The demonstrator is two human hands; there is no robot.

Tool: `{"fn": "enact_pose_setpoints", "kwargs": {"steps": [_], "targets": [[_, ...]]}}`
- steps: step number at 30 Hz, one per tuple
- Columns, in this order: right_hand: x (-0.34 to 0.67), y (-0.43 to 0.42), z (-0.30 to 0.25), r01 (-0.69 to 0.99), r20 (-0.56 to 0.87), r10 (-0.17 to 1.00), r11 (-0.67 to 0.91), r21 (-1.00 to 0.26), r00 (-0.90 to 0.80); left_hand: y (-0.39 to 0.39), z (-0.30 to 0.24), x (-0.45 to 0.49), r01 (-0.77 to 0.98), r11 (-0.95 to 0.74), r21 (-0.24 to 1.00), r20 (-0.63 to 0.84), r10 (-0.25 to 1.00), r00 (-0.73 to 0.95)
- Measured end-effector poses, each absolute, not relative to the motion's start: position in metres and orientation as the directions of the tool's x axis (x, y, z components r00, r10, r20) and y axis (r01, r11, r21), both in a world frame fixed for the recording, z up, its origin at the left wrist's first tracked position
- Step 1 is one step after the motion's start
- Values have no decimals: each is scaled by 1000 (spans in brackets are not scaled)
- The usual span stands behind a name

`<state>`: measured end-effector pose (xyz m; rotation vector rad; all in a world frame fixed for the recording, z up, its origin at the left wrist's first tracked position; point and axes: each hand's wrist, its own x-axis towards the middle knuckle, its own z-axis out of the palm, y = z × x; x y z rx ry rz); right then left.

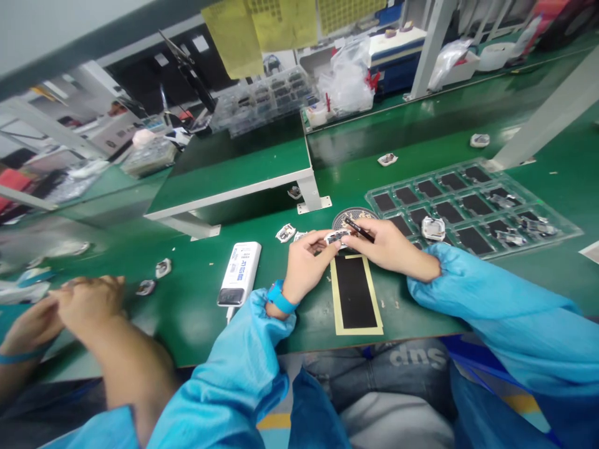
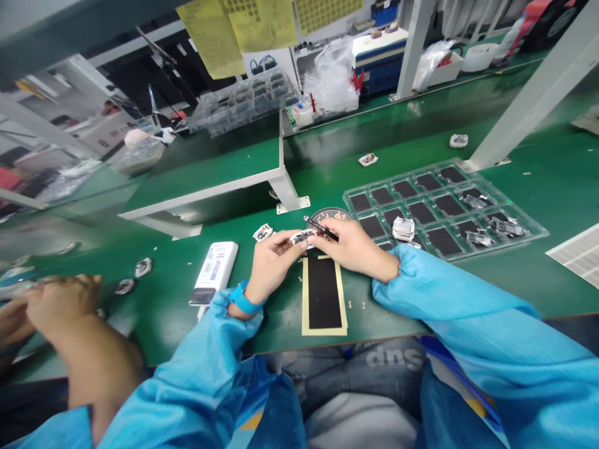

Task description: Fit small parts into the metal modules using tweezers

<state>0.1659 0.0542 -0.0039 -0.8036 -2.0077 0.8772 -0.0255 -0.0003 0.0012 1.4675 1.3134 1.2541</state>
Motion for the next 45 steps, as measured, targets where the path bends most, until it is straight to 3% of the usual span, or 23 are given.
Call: {"fn": "enact_pose_setpoints", "kwargs": {"steps": [3, 5, 12, 23, 31, 34, 38, 40, 45], "targets": [[173, 58, 8, 257, 543, 686, 705, -661, -484, -2, 5, -26, 481, -325, 814, 373, 928, -6], [175, 59, 12, 223, 607, 657, 740, -635, -447, -3, 5, -25, 561, -375, 738, 432, 901, 34], [174, 60, 0, 142, 622, 561, 794, -591, -547, -2, -2, -26, 589, -406, 699, 463, 884, 62], [173, 58, -7, 211, 587, 565, 800, -562, -580, -1, -6, -27, 605, -377, 702, 435, 899, 55], [177, 63, -4, 174, 512, 565, 763, -622, -648, -3, -2, -27, 648, -372, 665, 394, 912, 119], [186, 75, 0, 301, 504, 642, 741, -600, -577, 10, 11, -54, 782, -257, 568, 330, 941, 69], [199, 91, 0, 531, 438, 712, 701, -475, -548, 57, 32, -124, 926, 92, 365, 97, 986, -136], [200, 94, -1, 570, 428, 724, 689, -447, -540, 83, 38, -152, 929, 217, 300, 67, 967, -247], [197, 89, 8, 492, 514, 725, 688, -533, -458, 126, 32, -154, 926, 224, 305, 79, 963, -259]]}}
